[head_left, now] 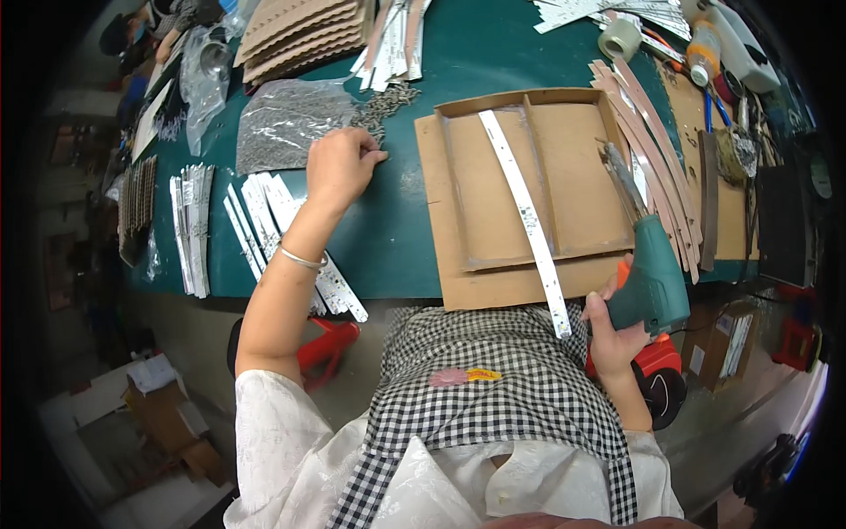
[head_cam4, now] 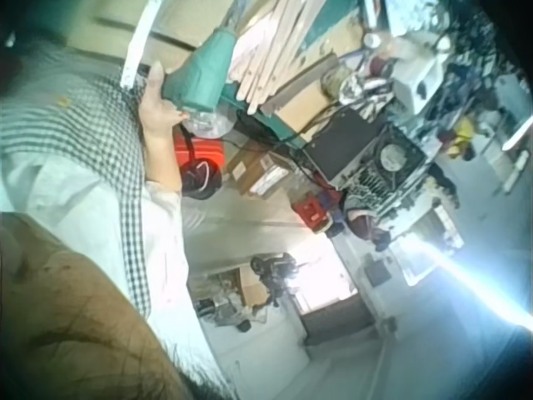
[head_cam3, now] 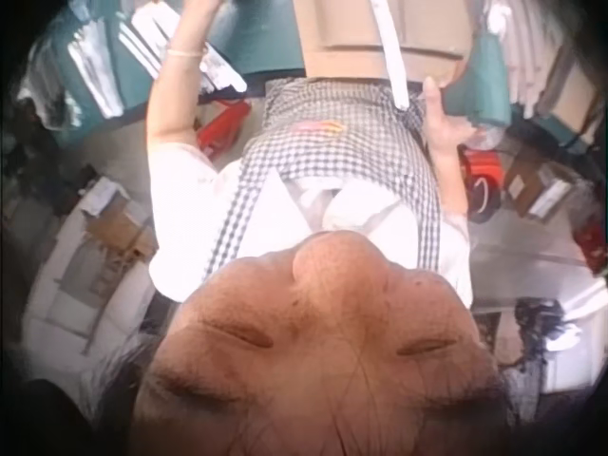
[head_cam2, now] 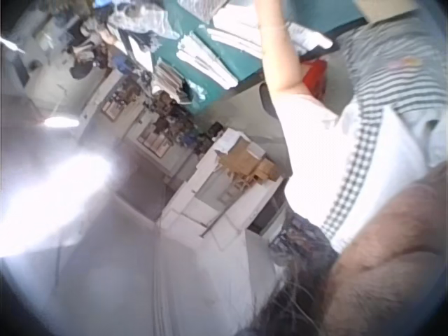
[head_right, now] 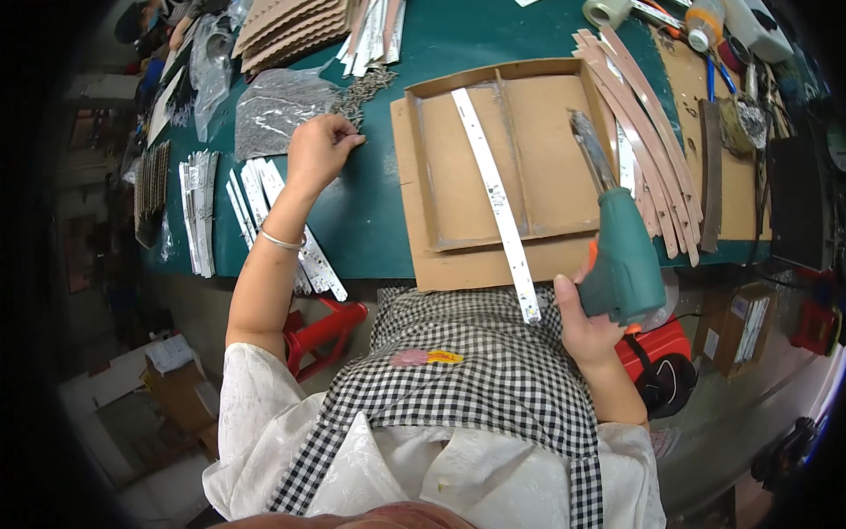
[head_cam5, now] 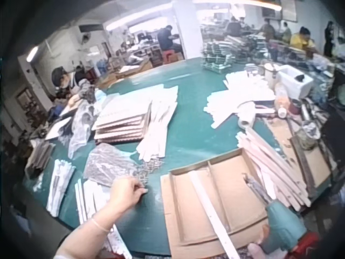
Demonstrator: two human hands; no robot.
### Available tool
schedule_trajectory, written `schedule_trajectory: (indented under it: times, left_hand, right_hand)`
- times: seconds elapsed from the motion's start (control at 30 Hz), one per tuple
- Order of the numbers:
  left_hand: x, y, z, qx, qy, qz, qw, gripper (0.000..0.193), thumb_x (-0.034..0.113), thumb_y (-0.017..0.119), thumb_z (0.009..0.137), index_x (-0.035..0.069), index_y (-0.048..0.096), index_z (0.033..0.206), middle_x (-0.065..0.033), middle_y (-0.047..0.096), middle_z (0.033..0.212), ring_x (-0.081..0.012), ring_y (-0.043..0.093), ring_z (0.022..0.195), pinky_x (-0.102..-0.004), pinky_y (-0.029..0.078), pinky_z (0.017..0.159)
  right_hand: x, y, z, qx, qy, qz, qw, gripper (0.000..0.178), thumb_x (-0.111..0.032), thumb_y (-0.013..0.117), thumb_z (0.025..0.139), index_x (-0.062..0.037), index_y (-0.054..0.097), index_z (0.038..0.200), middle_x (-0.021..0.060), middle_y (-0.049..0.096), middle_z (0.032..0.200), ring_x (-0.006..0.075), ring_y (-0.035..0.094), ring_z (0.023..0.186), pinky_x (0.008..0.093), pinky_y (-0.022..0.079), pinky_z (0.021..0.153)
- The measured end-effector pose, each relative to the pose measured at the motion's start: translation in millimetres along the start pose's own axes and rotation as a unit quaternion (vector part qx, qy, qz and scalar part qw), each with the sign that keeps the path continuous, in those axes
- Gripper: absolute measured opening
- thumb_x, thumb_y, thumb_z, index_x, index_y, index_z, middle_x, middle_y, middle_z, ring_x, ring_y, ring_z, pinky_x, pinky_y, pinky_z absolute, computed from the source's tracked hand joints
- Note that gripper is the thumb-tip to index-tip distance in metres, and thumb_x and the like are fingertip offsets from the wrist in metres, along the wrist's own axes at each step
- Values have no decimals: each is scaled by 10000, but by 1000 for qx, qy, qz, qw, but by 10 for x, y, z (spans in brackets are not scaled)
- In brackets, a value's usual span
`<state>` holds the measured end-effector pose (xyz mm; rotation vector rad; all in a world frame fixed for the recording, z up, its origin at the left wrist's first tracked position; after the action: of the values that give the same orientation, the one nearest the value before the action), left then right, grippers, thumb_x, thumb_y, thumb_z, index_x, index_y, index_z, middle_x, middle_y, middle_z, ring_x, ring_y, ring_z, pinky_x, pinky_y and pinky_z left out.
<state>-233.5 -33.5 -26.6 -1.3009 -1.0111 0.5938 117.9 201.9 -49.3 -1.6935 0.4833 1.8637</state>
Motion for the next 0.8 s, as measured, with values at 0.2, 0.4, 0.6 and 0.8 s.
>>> schedule_trajectory:
  times: [0.2, 0.4, 0.6, 0.8]
  left_hand:
    - [282, -71, -162, 87, 144, 63, 984, 98, 128, 714, 874, 56, 648, 871, -96, 675, 850, -327, 630, 888, -471, 450, 776]
    - [1005, -351, -588, 75, 202, -140, 966, 133, -13, 784, 761, 20, 694, 852, -107, 707, 827, -244, 690, 769, -326, 531, 713]
    - [1670, -221, -1076, 42, 244, -349, 904, 345, -44, 864, 681, 3, 695, 978, -94, 717, 851, -197, 720, 794, -288, 570, 705]
    - [1907, -120, -1210, 98, 341, -321, 878, 461, -29, 883, 654, 16, 672, 1061, -87, 712, 846, -204, 703, 766, -303, 546, 682]
  right_hand:
    - [-132, -23, 136, 11, 16, 43, 999, 649, 114, 662, 865, 52, 382, 1448, 65, 528, 933, 102, 561, 719, 224, 542, 588]
    - [-139, -28, 234, -19, 5, 21, 1000, 669, 126, 669, 848, 39, 390, 1451, 56, 532, 944, 102, 563, 735, 230, 544, 636]
    - [-300, 278, 399, -88, 48, 114, 988, 688, 140, 686, 832, 41, 387, 1444, 52, 527, 954, 154, 627, 834, 298, 547, 758]
    - [-357, 412, 458, -63, 53, 170, 982, 144, 85, 722, 850, -6, 655, 940, 11, 687, 882, 37, 582, 710, 213, 472, 634]
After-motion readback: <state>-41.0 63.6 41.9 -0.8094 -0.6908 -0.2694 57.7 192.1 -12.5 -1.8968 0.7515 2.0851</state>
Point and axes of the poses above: each hand's wrist, its own z-axis towards the middle knuckle, its own y-axis out of the palm, x = y × z, the point moved 6 cm from there along z, towards the middle knuckle
